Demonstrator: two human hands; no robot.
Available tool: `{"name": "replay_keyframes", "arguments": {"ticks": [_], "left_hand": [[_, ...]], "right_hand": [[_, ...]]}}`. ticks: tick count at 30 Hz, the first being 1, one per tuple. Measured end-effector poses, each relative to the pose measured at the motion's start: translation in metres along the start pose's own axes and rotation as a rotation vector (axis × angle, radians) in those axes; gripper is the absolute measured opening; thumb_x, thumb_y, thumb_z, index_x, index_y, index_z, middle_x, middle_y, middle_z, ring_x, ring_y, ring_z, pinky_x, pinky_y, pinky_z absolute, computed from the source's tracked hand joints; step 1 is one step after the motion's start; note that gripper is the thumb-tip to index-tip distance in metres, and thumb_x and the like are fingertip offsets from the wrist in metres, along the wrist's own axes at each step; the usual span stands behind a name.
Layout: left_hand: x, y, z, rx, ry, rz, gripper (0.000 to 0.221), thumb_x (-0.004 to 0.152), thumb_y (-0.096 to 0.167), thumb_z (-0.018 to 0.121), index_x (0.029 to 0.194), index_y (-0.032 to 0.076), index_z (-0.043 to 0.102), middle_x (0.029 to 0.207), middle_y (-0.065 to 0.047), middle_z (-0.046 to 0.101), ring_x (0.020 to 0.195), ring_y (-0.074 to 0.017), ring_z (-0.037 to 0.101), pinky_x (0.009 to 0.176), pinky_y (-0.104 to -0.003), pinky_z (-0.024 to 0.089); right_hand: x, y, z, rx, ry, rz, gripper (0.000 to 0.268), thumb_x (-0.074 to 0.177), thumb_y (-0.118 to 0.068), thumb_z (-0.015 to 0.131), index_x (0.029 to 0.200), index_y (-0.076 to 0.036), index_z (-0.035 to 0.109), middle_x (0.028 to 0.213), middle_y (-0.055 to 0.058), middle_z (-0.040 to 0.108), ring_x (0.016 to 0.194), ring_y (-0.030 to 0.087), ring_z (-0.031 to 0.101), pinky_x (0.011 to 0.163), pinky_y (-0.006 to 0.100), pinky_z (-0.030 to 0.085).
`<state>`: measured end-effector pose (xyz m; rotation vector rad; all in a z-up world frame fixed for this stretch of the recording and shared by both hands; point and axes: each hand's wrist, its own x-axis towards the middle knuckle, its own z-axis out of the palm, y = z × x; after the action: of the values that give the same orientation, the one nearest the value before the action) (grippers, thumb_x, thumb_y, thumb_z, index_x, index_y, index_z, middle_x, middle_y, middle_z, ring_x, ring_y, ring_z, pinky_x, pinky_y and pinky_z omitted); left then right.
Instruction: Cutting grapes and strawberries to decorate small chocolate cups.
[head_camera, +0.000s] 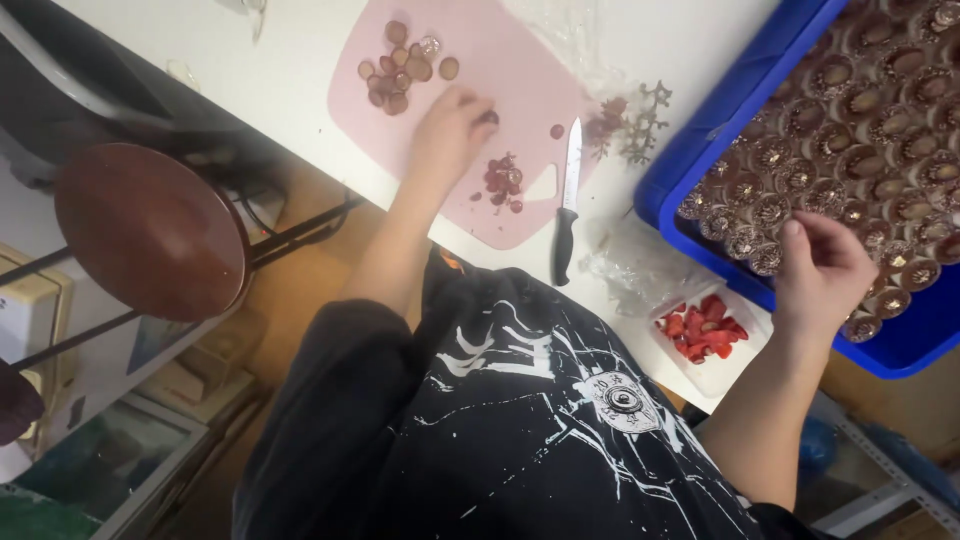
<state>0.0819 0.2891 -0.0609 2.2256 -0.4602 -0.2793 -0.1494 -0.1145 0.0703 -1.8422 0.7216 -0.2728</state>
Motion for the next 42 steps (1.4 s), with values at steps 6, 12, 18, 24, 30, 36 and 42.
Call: {"name": "replay_keyframes", "arguments": {"ticks": [6,12,18,24,30,36,42], "left_hand": [[-0.005,-0.012,0.0,-0.113,-0.096,-0.055,0.032,0.089,0.016,0.076,0.119,0.006,0.073,0.113,-0.012,0.067,0.105,-0.0325,0.065,0.091,-0.041,0.053],[0.004,-0.038,-0.016,0.188,0.3,0.085,0.034,0.09,0.01,0.075,0.124,0.007,0.073,0.127,-0.007,0.062,0.118,-0.0324,0.054,0.099,-0.049,0.042],[0.039,-0.056,-0.006,0.419,0.143,0.104,0.016,0.085,0.009,0.076,0.1,0.011,0.072,0.128,-0.008,0.058,0.124,-0.0344,0.047,0.096,-0.047,0.041],[0.026,-0.03,-0.009,0.108,0.223,0.197,0.019,0.085,0.009,0.083,0.096,0.005,0.069,0.1,-0.007,0.067,0.106,-0.0306,0.062,0.101,-0.047,0.044],[-0.04,0.148,0.025,-0.531,0.03,0.366,0.014,0.096,-0.001,0.072,0.108,0.006,0.074,0.113,-0.007,0.075,0.106,-0.0223,0.074,0.094,-0.034,0.061],[-0.033,0.215,0.052,-0.504,-0.121,0.767,0.024,0.087,-0.001,0.074,0.11,0.004,0.071,0.123,-0.012,0.067,0.11,-0.029,0.07,0.095,-0.038,0.059],[-0.023,0.229,0.067,-0.487,-0.219,0.825,0.031,0.089,-0.002,0.072,0.12,0.003,0.069,0.127,-0.011,0.067,0.116,-0.0289,0.069,0.099,-0.036,0.059]], "right_hand": [[-0.02,-0.007,0.009,-0.06,-0.017,-0.052,0.01,0.11,0.0,0.075,0.118,0.006,0.072,0.099,0.003,0.071,0.083,0.004,0.061,0.075,0.017,0.048],[-0.021,-0.019,0.029,-0.019,-0.058,-0.074,0.012,0.112,-0.002,0.077,0.121,0.004,0.072,0.098,0.002,0.071,0.083,0.003,0.061,0.075,0.016,0.047],[-0.027,-0.032,0.042,-0.049,-0.088,-0.083,0.011,0.11,-0.001,0.075,0.118,0.005,0.072,0.101,0.003,0.072,0.087,0.004,0.063,0.08,0.017,0.05],[-0.043,-0.027,0.037,-0.05,-0.055,-0.046,0.015,0.107,-0.003,0.074,0.12,0.003,0.072,0.105,0.002,0.072,0.093,0.006,0.064,0.085,0.02,0.051],[-0.068,-0.046,0.067,0.142,-0.248,0.176,0.017,0.105,-0.009,0.065,0.117,0.0,0.072,0.095,0.004,0.074,0.077,0.006,0.061,0.067,0.02,0.048],[-0.067,-0.05,0.047,0.389,-0.233,0.243,0.016,0.099,-0.007,0.072,0.111,0.003,0.072,0.084,0.004,0.068,0.056,0.007,0.055,0.046,0.021,0.042],[-0.037,-0.04,0.016,0.377,-0.232,0.225,0.016,0.095,-0.002,0.076,0.109,0.003,0.071,0.089,0.007,0.071,0.064,0.01,0.062,0.05,0.024,0.049]]}}
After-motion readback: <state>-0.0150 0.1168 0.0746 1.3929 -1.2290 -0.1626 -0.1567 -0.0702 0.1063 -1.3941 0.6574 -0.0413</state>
